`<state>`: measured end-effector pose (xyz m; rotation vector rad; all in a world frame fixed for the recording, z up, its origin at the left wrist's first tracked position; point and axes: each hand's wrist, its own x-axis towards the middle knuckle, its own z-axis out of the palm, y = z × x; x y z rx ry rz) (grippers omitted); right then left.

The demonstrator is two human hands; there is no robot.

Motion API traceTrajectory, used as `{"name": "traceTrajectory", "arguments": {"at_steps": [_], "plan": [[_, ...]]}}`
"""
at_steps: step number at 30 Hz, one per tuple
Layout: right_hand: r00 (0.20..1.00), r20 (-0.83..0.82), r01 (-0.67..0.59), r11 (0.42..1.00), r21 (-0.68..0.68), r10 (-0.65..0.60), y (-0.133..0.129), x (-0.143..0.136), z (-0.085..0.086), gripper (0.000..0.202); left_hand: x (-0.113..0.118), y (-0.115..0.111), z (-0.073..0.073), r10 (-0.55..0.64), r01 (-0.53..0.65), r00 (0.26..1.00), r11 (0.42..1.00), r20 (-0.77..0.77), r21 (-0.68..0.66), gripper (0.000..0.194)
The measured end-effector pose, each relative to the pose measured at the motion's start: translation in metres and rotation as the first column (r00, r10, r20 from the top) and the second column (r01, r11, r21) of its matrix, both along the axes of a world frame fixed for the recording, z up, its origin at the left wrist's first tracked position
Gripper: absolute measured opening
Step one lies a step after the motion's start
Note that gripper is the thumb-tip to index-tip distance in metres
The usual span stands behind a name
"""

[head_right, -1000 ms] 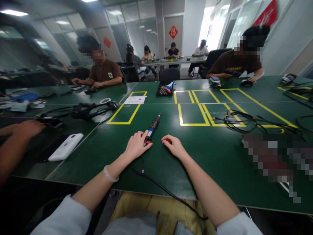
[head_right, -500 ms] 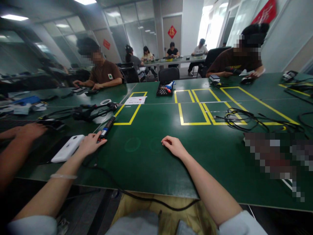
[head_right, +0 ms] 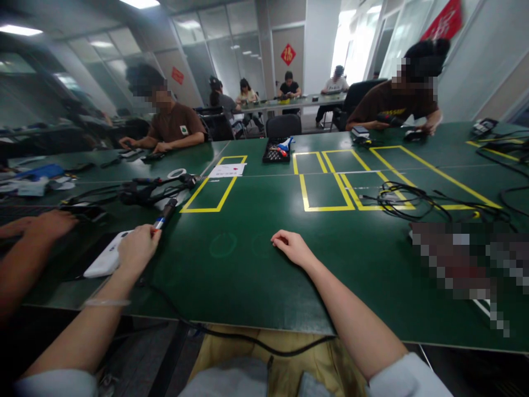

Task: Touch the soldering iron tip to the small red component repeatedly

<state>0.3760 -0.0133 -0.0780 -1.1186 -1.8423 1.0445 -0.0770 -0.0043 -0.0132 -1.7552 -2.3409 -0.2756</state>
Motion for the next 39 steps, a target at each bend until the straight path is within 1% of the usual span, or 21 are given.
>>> {"name": "traceTrajectory", "arguments": {"at_steps": [1,2,3,4,5,6,7,8,9,11,14,16,18,20,22,24,26,28,31,35,39], "plan": [[1.000,-0.004,-0.002,1.000,-0.005,0.002,0.000,0.000,0.000,0.019,0.015,0.001,0.003,-0.018,0.014,0.998,0.998,0.061,0.065,0.044],[1.000,-0.008,-0.002,1.000,-0.008,0.002,-0.001,-0.001,0.001,0.019,0.032,0.003,0.007,-0.072,0.054,0.986,0.991,0.148,0.121,0.042],[1.000,-0.013,-0.004,1.000,-0.012,0.004,-0.001,-0.001,0.001,0.020,0.052,0.005,0.010,-0.157,0.117,0.952,0.980,0.263,0.160,0.039],[1.000,-0.018,-0.006,1.000,-0.015,0.005,-0.001,-0.001,0.002,0.020,0.075,0.007,0.012,-0.285,0.226,0.863,0.956,0.418,0.186,0.037],[1.000,-0.024,-0.007,1.000,-0.020,0.007,-0.002,0.000,0.003,0.020,0.099,0.009,0.014,-0.383,0.328,0.722,0.923,0.576,0.202,0.038],[1.000,-0.029,-0.011,1.000,-0.027,0.010,-0.001,0.000,0.003,0.020,0.123,0.010,0.015,-0.433,0.418,0.571,0.885,0.698,0.207,0.040],[0.999,-0.037,-0.015,0.999,-0.034,0.014,-0.001,0.000,0.004,0.020,0.147,0.011,0.015,-0.453,0.497,0.443,0.843,0.774,0.208,0.041],[0.999,-0.049,-0.021,0.999,-0.041,0.019,-0.001,0.001,0.004,0.021,0.169,0.011,0.014,-0.460,0.566,0.347,0.798,0.817,0.208,0.041],[0.997,-0.069,-0.028,0.998,-0.050,0.024,0.000,0.001,0.003,0.022,0.189,0.011,0.011,-0.451,0.627,0.269,0.753,0.851,0.201,0.040],[0.989,-0.143,-0.051,0.996,-0.077,0.040,0.001,0.001,0.003,0.025,0.221,0.011,0.002,-0.420,0.702,0.147,0.682,0.895,0.206,0.039],[0.951,-0.292,-0.143,0.980,-0.137,0.098,0.000,-0.002,0.004,0.030,0.245,0.007,-0.017,-0.331,0.769,0.023,0.608,0.943,0.194,0.046],[0.920,-0.355,-0.234,0.959,-0.160,0.165,-0.002,-0.005,0.004,0.028,0.251,0.003,-0.028,-0.281,0.794,-0.013,0.581,0.960,0.181,0.052],[0.900,-0.378,-0.294,0.942,-0.159,0.218,-0.003,-0.008,0.003,0.027,0.252,0.000,-0.035,-0.266,0.796,-0.019,0.579,0.964,0.176,0.057],[0.899,-0.391,-0.279,0.948,-0.155,0.200,-0.004,-0.011,0.001,0.027,0.252,-0.001,-0.040,-0.268,0.780,-0.013,0.600,0.963,0.178,0.058],[0.913,-0.374,-0.229,0.964,-0.138,0.163,-0.004,-0.012,-0.001,0.027,0.252,0.000,-0.044,-0.249,0.756,-0.023,0.630,0.968,0.180,0.052],[0.940,-0.316,-0.167,0.982,-0.093,0.130,-0.003,-0.012,-0.004,0.024,0.252,0.002,-0.047,-0.215,0.733,-0.051,0.655,0.975,0.183,0.042],[0.964,-0.246,-0.111,0.993,-0.037,0.099,-0.002,-0.011,-0.005,0.023,0.251,0.004,-0.051,-0.188,0.723,-0.074,0.666,0.979,0.182,0.038],[0.976,-0.211,-0.063,0.998,0.000,0.062,-0.001,-0.010,-0.006,0.024,0.251,0.005,-0.052,-0.197,0.724,-0.078,0.663,0.977,0.191,0.036],[0.987,-0.161,-0.029,1.000,0.004,0.029,0.000,-0.008,-0.005,0.023,0.249,0.004,-0.051,-0.256,0.739,-0.054,0.639,0.965,0.211,0.034],[0.997,-0.066,-0.041,0.999,0.011,0.042,-0.002,-0.007,0.000,0.020,0.248,0.001,-0.046,-0.304,0.749,-0.029,0.624,0.952,0.222,0.028],[0.997,-0.055,-0.056,0.998,0.025,0.058,-0.003,-0.006,0.002,0.019,0.250,0.001,-0.045,-0.312,0.745,-0.011,0.632,0.950,0.216,0.027]]}}
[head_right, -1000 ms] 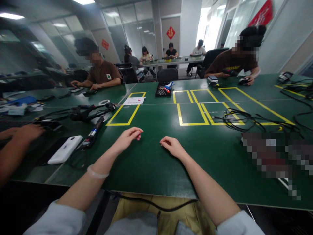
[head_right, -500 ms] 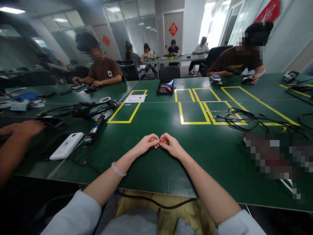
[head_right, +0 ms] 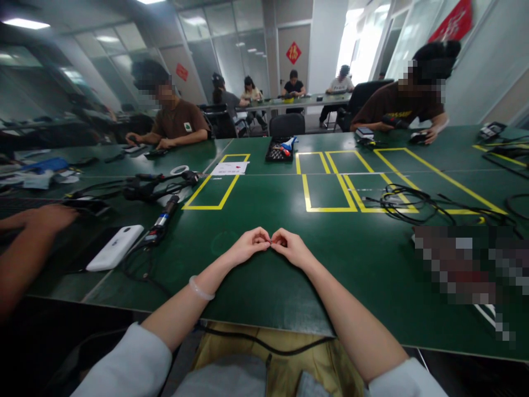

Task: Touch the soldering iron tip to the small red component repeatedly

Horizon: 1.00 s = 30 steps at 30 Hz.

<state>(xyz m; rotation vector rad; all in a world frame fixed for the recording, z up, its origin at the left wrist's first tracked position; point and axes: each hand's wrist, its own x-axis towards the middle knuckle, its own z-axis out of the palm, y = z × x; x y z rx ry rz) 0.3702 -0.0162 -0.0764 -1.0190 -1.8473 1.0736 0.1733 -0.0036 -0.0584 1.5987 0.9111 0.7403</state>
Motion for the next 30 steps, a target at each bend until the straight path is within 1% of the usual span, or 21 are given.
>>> {"name": "traceTrajectory", "arguments": {"at_steps": [2,5,7,8,9,10,11,12,13,14,15,16,17,18,19,20,22,26,30], "plan": [[1.000,-0.002,0.006,1.000,0.003,-0.006,0.000,0.001,0.000,0.018,-0.001,0.000,0.003,0.010,-0.009,0.999,1.000,-0.032,0.014,0.031],[1.000,0.000,0.013,1.000,-0.005,-0.013,0.001,0.002,0.001,0.016,-0.012,-0.001,0.016,0.021,-0.008,0.990,0.996,-0.141,0.090,0.039],[1.000,-0.001,0.005,1.000,-0.018,-0.005,0.001,0.002,0.003,0.015,-0.030,-0.002,0.026,0.031,0.009,0.971,0.986,-0.236,0.166,0.042],[1.000,-0.002,0.000,1.000,-0.024,0.000,0.001,0.002,0.003,0.015,-0.043,-0.002,0.031,0.056,0.008,0.957,0.977,-0.286,0.215,0.042],[1.000,-0.003,-0.003,1.000,-0.028,0.002,0.000,0.001,0.004,0.015,-0.058,-0.002,0.035,0.103,-0.005,0.934,0.962,-0.342,0.274,0.043],[1.000,-0.002,-0.004,1.000,-0.031,0.004,0.000,0.001,0.004,0.015,-0.076,-0.001,0.038,0.176,-0.029,0.898,0.938,-0.403,0.345,0.044],[1.000,-0.003,-0.004,0.999,-0.033,0.004,0.000,0.001,0.004,0.015,-0.095,0.000,0.040,0.271,-0.060,0.842,0.906,-0.466,0.419,0.045],[1.000,-0.005,-0.005,0.999,-0.035,0.005,-0.001,0.001,0.004,0.014,-0.116,0.002,0.040,0.379,-0.094,0.763,0.867,-0.524,0.490,0.047],[1.000,-0.006,-0.007,0.999,-0.039,0.007,-0.001,0.001,0.004,0.014,-0.137,0.004,0.040,0.483,-0.122,0.654,0.827,-0.582,0.549,0.049],[1.000,-0.008,-0.008,0.999,-0.043,0.008,-0.001,0.000,0.004,0.014,-0.159,0.005,0.039,0.575,-0.156,0.518,0.791,-0.633,0.591,0.052],[1.000,-0.010,-0.010,0.999,-0.047,0.009,-0.001,0.000,0.004,0.014,-0.179,0.006,0.037,0.641,-0.188,0.377,0.760,-0.668,0.622,0.055],[1.000,-0.012,-0.011,0.999,-0.050,0.010,-0.001,0.000,0.004,0.014,-0.199,0.007,0.036,0.683,-0.217,0.242,0.730,-0.689,0.648,0.059],[1.000,-0.012,-0.011,0.999,-0.053,0.011,-0.001,0.000,0.004,0.015,-0.216,0.007,0.035,0.695,-0.239,0.130,0.715,-0.708,0.657,0.063],[1.000,-0.010,-0.012,0.998,-0.054,0.011,-0.001,0.000,0.003,0.015,-0.232,0.007,0.033,0.684,-0.259,0.045,0.712,-0.728,0.653,0.066],[1.000,-0.006,-0.012,0.998,-0.054,0.012,-0.001,0.000,0.003,0.015,-0.245,0.007,0.033,0.662,-0.274,-0.010,0.719,-0.749,0.639,0.069],[1.000,-0.002,-0.013,0.998,-0.054,0.013,0.000,0.000,0.002,0.015,-0.256,0.006,0.032,0.635,-0.283,-0.041,0.734,-0.772,0.618,0.071],[1.000,0.007,-0.015,0.999,-0.052,0.015,0.000,0.000,0.001,0.015,-0.273,0.005,0.031,0.589,-0.285,-0.059,0.764,-0.806,0.579,0.070],[1.000,0.013,-0.014,0.999,-0.046,0.015,0.000,0.000,0.001,0.015,-0.291,0.008,0.032,0.549,-0.295,-0.029,0.794,-0.835,0.532,0.063],[1.000,0.012,-0.011,0.999,-0.049,0.012,0.000,0.000,0.002,0.015,-0.304,0.013,0.032,0.543,-0.329,-0.003,0.792,-0.839,0.514,0.063]]}}
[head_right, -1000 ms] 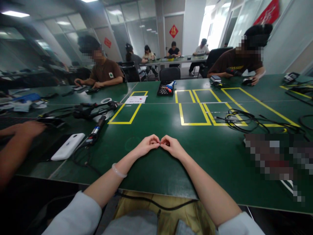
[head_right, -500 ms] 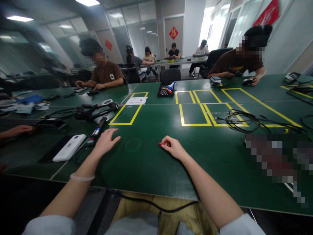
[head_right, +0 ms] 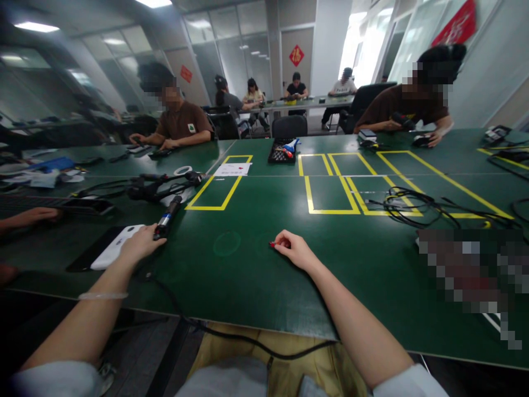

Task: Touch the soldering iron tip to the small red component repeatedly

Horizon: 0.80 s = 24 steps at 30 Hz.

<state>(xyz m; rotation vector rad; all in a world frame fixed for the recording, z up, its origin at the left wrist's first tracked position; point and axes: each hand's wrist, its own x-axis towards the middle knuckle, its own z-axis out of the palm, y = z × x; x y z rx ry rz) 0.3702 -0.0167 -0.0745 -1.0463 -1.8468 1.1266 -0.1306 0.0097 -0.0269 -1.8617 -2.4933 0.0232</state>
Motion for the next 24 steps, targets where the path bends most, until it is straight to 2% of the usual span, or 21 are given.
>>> {"name": "traceTrajectory", "arguments": {"at_steps": [7,12,15,18,24], "plan": [[1.000,0.006,-0.001,1.000,0.004,0.001,-0.001,0.001,0.001,0.015,-0.021,0.013,-0.003,-0.100,0.101,0.995,0.992,0.016,-0.079,0.074],[1.000,0.007,-0.006,1.000,0.003,0.006,-0.001,0.000,0.003,0.014,-0.010,0.014,-0.002,-0.115,0.115,0.993,0.993,-0.018,-0.025,0.075],[1.000,-0.001,-0.009,1.000,-0.004,0.009,-0.002,-0.001,0.003,0.015,0.010,0.010,-0.004,-0.096,0.096,0.995,0.995,-0.018,0.015,0.075],[1.000,-0.005,-0.008,1.000,0.002,0.008,-0.001,-0.001,0.003,0.014,0.039,0.005,-0.007,-0.104,0.104,0.995,0.992,0.001,0.068,0.075],[1.000,0.005,-0.012,1.000,0.011,0.012,-0.001,-0.001,0.002,0.012,0.128,-0.007,-0.012,-0.245,0.229,0.964,0.962,0.101,0.150,0.065]]}}
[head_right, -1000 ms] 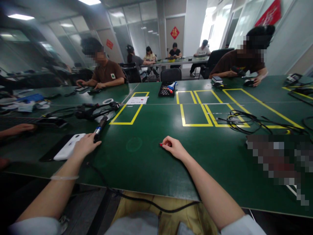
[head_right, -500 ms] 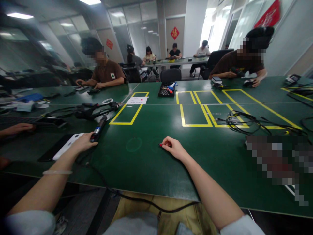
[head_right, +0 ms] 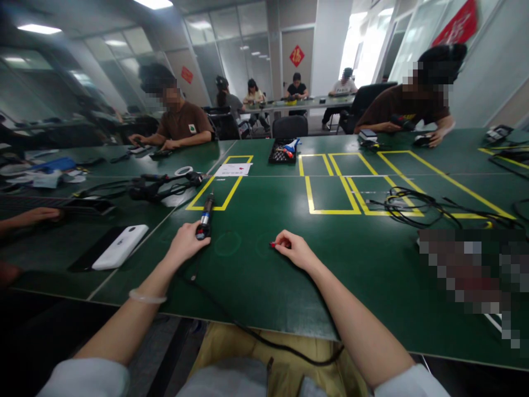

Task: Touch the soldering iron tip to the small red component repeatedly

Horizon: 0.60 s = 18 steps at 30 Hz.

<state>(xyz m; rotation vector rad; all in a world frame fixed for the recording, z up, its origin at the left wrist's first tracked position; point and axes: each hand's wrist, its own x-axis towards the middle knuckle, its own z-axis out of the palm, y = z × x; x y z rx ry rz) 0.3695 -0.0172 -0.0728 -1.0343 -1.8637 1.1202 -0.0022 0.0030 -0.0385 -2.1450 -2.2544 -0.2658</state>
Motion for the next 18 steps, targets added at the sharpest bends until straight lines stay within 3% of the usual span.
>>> {"name": "traceTrajectory", "arguments": {"at_steps": [6,10,14,18], "plan": [[1.000,-0.016,0.007,1.000,0.024,-0.007,0.000,0.000,-0.001,0.010,0.100,-0.009,-0.006,-0.228,0.220,0.965,0.973,0.128,0.076,0.063],[0.999,-0.024,0.039,0.997,0.059,-0.038,0.001,-0.001,-0.003,0.007,0.151,-0.014,-0.008,-0.370,0.357,0.917,0.928,0.146,0.108,0.068],[0.995,-0.015,0.095,0.984,0.150,-0.094,0.004,0.000,-0.008,0.004,0.178,-0.021,-0.006,-0.415,0.407,0.899,0.910,0.137,0.085,0.067],[0.991,0.021,0.124,0.968,0.217,-0.132,0.006,0.000,-0.013,0.005,0.184,-0.026,-0.004,-0.429,0.422,0.891,0.903,0.146,0.076,0.064]]}}
